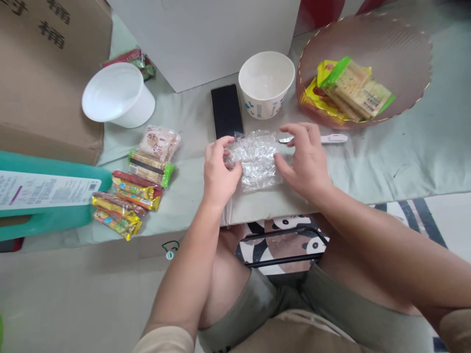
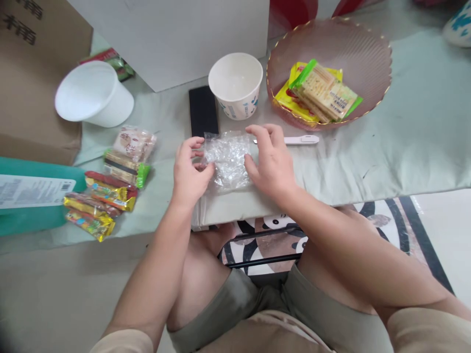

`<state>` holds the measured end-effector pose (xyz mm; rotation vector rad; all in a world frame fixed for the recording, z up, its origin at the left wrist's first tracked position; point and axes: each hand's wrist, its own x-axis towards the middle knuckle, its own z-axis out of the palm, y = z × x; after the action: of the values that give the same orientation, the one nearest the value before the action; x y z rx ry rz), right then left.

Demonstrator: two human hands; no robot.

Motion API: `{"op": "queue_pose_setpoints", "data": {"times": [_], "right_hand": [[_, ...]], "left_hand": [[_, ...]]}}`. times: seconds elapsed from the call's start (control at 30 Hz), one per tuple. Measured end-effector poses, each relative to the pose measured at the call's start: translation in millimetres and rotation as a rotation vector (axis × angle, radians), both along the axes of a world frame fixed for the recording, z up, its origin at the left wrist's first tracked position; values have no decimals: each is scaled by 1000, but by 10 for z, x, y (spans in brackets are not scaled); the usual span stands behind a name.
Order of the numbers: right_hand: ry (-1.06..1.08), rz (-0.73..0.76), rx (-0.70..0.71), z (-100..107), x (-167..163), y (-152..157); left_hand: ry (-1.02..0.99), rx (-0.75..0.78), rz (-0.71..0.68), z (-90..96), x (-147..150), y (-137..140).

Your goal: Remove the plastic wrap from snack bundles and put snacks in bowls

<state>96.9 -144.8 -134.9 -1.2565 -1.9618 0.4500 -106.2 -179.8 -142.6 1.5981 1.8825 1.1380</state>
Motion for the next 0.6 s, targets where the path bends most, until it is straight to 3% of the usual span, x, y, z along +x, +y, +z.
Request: {"op": "queue_pose_setpoints", "data": {"times": [0.07,0.13,0.23,0.33,0.43,0.5,0.6], "right_hand": [[-85,76,179,26,-15,-49],[-165,288,245,47,-47,-114],[-310,576,137,31,-82,-203],[-411,656,40,-1,-74,-245],[-426,670,32,9,-60,-254],[-426,623,17,31,-70,-253],[-379,521,-66,57,-98,-235]], "left_hand": [[129,56,20,6,9,-13],[219,87,31,-1,1,-20],[264,77,50,-47,-67,1],[256,107,114,-83,-178,35],[206,230,146,-37,-223,18],[124,308,52,37,-180,-35],[11,272,-306,160,-65,-140]]}}
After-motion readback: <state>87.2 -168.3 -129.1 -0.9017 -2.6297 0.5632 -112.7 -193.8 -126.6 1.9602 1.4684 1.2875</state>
